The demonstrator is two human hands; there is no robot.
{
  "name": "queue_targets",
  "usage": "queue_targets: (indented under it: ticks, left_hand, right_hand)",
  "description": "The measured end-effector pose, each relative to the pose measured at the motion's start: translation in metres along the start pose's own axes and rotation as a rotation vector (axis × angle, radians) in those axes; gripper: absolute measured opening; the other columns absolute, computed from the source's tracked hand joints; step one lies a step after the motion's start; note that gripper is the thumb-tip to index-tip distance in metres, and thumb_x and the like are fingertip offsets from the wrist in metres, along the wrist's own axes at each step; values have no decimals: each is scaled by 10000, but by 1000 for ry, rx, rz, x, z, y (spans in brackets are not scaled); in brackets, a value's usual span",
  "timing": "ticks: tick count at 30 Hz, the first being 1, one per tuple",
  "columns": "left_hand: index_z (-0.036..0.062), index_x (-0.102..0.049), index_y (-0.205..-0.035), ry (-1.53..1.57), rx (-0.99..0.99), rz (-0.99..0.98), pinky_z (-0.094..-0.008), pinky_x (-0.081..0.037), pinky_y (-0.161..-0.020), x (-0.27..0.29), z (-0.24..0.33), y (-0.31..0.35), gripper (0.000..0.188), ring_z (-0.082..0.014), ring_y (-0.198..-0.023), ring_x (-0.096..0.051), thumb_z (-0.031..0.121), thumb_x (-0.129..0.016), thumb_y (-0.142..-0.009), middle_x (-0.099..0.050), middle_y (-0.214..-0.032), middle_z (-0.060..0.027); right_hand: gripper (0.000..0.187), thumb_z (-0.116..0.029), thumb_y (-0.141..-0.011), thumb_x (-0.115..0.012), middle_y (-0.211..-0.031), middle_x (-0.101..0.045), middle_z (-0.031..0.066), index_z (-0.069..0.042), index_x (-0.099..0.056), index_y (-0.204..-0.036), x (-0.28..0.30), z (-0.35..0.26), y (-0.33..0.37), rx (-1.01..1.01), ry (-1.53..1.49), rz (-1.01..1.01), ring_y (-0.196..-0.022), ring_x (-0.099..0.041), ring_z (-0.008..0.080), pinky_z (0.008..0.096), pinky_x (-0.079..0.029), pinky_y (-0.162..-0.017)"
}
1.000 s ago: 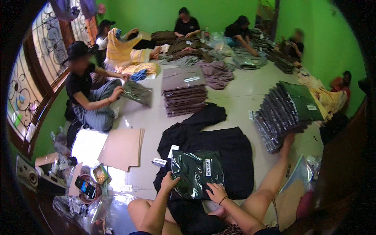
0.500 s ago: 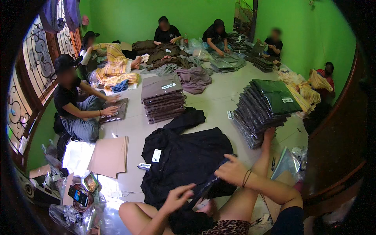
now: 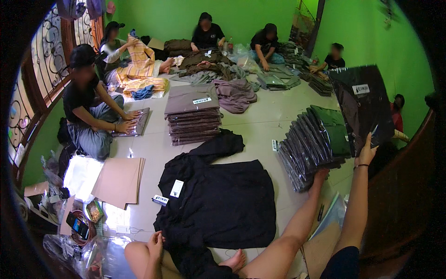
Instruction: The person folds a black long-sleeved shirt using a cardboard template, places it into a clear plastic bag, and stacks it with other packaged items. The person repeats this process for multiple shirts.
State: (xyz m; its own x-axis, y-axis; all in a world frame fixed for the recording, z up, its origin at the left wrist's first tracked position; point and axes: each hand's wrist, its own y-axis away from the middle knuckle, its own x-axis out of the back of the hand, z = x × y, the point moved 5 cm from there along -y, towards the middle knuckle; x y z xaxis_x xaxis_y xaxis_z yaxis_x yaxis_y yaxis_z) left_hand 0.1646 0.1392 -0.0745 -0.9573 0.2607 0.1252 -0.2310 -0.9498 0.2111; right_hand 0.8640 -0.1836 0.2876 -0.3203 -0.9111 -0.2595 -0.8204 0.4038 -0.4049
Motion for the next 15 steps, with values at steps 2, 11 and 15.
queue_targets:
  ticks: [2,11,15]
  left_hand:
    - [-21,-565,-1023,-51,10,32,-214,-458,-626,0,1,-2,188,-97,-667,-542,103,-503,-896,-568,-748,-41]
    - [-26,-571,-1015,-230,14,63,-208,-452,-639,-6,22,3,179,-93,-679,-549,79,-515,-881,-583,-752,-42]
    - [-22,-576,-1007,-211,45,64,-202,-448,-645,-10,25,4,178,-89,-696,-557,90,-528,-877,-593,-774,-38]
  right_hand:
    - [681,-383,-786,-647,-1185,-497,131,70,-402,-1231,-10,52,-31,-105,133,-45,-999,-514,234,357,-421,-855]
    - [816,-375,-661,-765,-1185,-487,202,59,-359,-1220,-14,139,-35,-555,72,-450,-965,-545,303,473,-461,-841]
    - [947,-374,-655,-762,-1274,-386,209,57,-227,-1307,-25,136,-52,-444,390,-309,-1117,-423,335,540,-362,-920]
